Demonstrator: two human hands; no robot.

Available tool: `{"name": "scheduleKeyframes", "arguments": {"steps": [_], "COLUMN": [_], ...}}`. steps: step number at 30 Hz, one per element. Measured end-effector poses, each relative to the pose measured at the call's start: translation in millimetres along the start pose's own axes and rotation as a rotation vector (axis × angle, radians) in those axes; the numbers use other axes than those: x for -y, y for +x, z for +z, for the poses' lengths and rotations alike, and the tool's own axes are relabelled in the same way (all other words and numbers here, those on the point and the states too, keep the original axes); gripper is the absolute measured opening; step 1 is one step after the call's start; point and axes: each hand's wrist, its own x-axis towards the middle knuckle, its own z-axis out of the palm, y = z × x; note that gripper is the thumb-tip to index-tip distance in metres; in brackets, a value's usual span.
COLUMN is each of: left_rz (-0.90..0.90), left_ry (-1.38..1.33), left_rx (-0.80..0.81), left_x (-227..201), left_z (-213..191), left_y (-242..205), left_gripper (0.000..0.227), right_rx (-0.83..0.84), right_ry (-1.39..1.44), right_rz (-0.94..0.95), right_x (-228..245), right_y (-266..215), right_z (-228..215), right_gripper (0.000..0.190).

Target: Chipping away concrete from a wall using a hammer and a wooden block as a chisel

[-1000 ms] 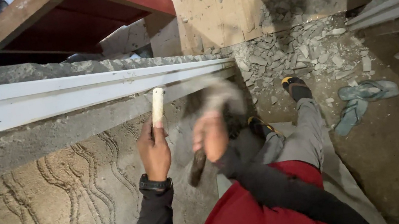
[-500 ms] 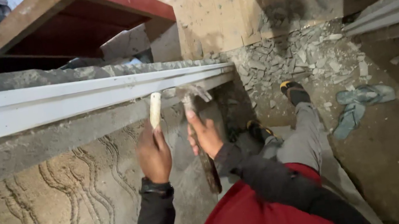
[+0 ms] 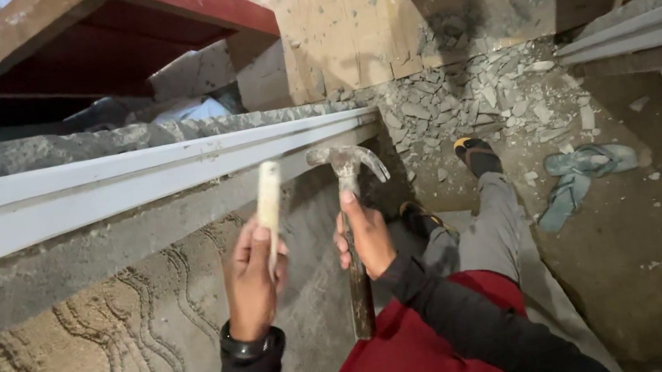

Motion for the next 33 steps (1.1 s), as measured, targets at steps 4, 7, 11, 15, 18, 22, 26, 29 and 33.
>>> {"name": "scheduleKeyframes", "arguments": {"steps": [4, 7, 11, 15, 18, 22, 26, 29, 33], "left_rz": [0.249, 0.278, 0.237, 0.267, 0.257, 0.242, 0.260, 0.280, 0.289], "left_ry": [0.480, 0.658, 0.641, 0.621, 0.614, 0.630, 0.631, 0.631, 0.681], "left_rx": [-0.149, -0.229, -0.231, -0.195, -0.196, -0.210, -0.205, -0.184, -0.180], "left_x": [-13.1, -10.1, -12.6, -23.1, -15.2, -11.8, -7.8, -11.0, -15.9], "left_z": [4.1, -3.9, -4.3, 5.6, -0.6, -2.8, -3.0, -3.5, -2.7], "left_y": [-12.3, -13.0, -17.0, -19.9, -15.3, -16.4, -12.9, -12.1, -15.4], "left_gripper": [0.032, 0.036, 0.039, 0.035, 0.037, 0.036, 0.037, 0.037, 0.037], "right_rx": [0.013, 0.030, 0.042, 0.061, 0.070, 0.075, 0.185, 0.211, 0.077], "right_ry": [-0.018, -0.037, -0.055, -0.016, 0.018, 0.018, -0.062, -0.004, 0.300], "right_rz": [0.022, 0.029, 0.038, -0.011, -0.029, -0.072, -0.086, -0.149, -0.165], "right_x": [-2.9, -2.8, -5.0, -3.2, 0.3, -8.8, -32.7, 30.7, -6.2], "right_y": [0.5, 1.2, -1.2, -3.9, -6.6, -12.7, -11.6, -35.3, -13.9], "right_z": [0.9, 1.7, 2.1, 2.9, 2.5, 6.1, 20.6, 36.2, 9.4], "right_gripper": [0.056, 0.057, 0.057, 0.054, 0.054, 0.055, 0.058, 0.050, 0.051]}}
